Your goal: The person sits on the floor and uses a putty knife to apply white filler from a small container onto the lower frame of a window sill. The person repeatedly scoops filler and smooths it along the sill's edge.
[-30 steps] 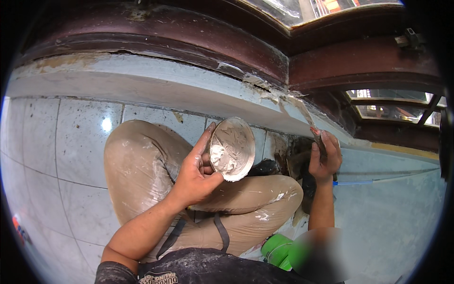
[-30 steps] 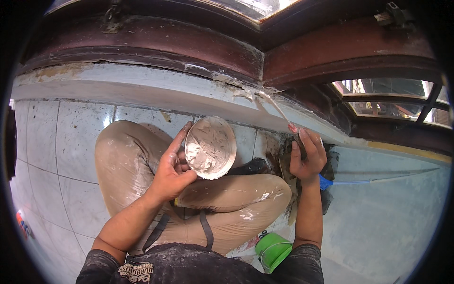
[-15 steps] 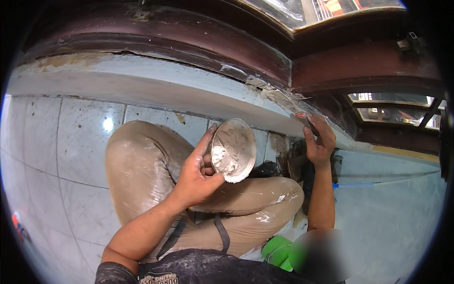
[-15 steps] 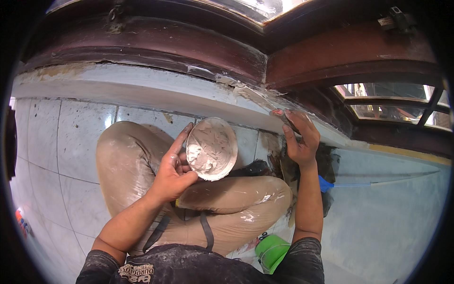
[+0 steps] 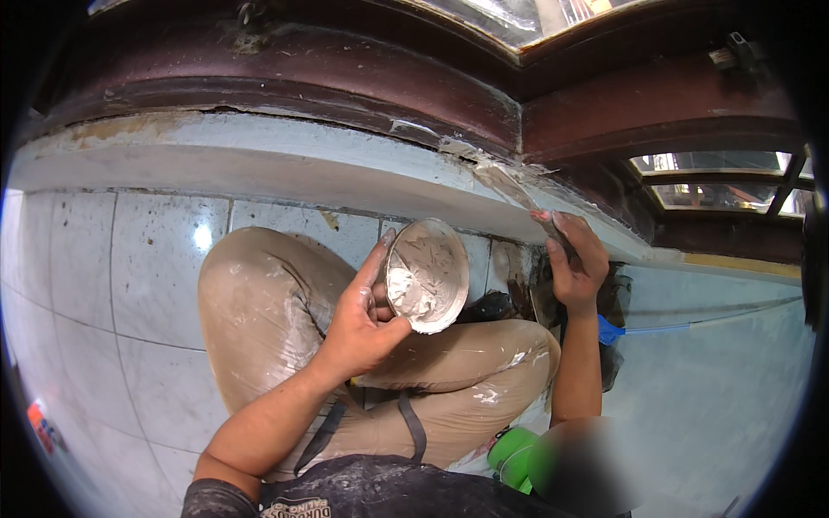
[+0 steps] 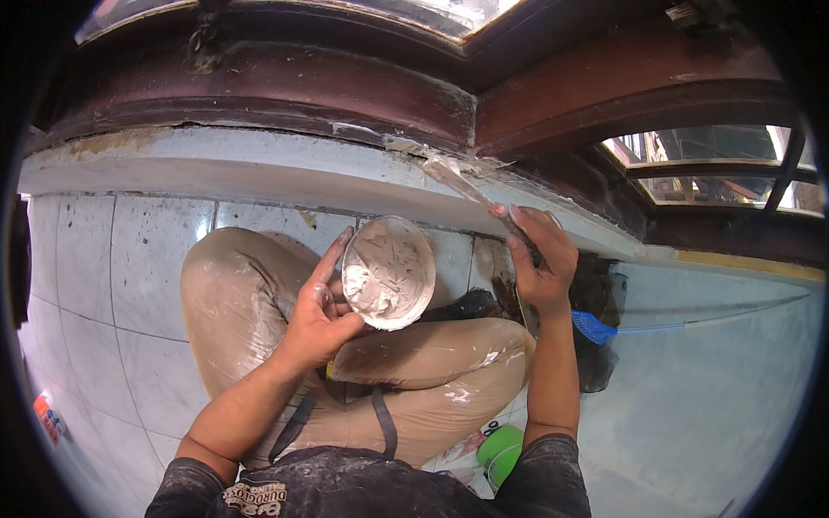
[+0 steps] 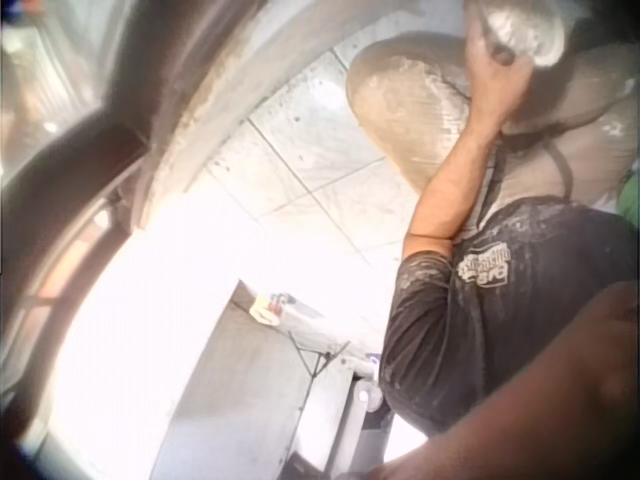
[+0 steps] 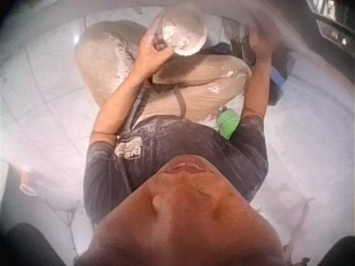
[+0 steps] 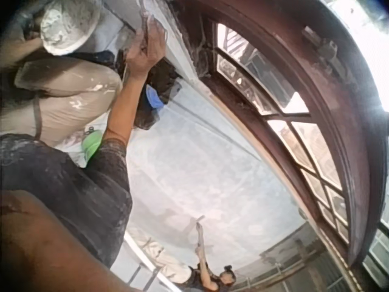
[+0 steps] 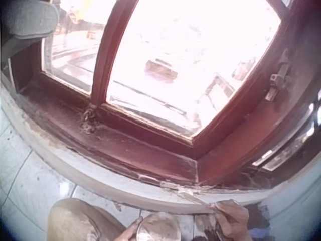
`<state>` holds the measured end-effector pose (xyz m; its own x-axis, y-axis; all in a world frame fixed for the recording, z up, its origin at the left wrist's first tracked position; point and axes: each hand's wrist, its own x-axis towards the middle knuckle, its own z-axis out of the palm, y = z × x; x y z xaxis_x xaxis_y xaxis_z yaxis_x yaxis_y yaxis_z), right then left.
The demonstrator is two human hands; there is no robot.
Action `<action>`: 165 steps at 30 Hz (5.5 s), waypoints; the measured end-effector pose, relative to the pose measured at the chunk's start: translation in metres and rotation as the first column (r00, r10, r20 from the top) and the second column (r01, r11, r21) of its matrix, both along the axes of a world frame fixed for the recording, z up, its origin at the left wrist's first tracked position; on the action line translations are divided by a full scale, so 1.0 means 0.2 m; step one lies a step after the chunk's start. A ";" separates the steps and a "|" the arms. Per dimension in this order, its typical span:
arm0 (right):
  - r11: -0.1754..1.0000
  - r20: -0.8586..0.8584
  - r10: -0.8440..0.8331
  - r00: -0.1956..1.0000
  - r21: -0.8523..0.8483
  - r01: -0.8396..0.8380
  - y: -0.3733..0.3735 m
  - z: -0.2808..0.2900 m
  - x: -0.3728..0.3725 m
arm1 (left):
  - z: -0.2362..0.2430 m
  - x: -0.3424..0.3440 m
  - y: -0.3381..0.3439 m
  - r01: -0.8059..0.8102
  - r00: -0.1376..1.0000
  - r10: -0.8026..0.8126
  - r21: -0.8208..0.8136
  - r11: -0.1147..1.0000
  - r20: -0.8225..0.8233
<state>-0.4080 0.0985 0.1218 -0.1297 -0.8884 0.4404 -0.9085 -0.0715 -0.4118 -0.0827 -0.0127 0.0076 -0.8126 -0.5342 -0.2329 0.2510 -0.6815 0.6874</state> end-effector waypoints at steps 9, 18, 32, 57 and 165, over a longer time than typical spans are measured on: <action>0.998 0.032 -0.015 0.999 -0.065 0.017 0.07 0.08 0.07 | 0.01 0.01 -0.01 -0.023 1.000 0.023 0.003 1.000 -0.001; 0.855 0.366 -0.454 0.812 -0.077 0.513 0.33 0.00 0.52 | 0.08 0.02 -0.03 -0.036 0.996 0.028 0.099 0.994 0.085; 0.781 -0.105 -0.625 0.774 -0.119 0.614 -0.03 -0.08 0.91 | 0.09 0.02 -0.06 -0.115 0.986 0.109 0.038 0.993 0.127; 0.705 0.295 -0.628 0.720 -0.176 0.687 -0.04 -0.18 1.02 | 0.05 0.04 -0.07 -0.065 0.988 0.058 0.047 0.997 0.141; 0.797 0.639 -0.426 0.640 -0.070 0.600 -0.72 -0.15 1.54 | -0.20 0.15 0.00 -0.091 0.992 0.105 0.183 0.979 -0.064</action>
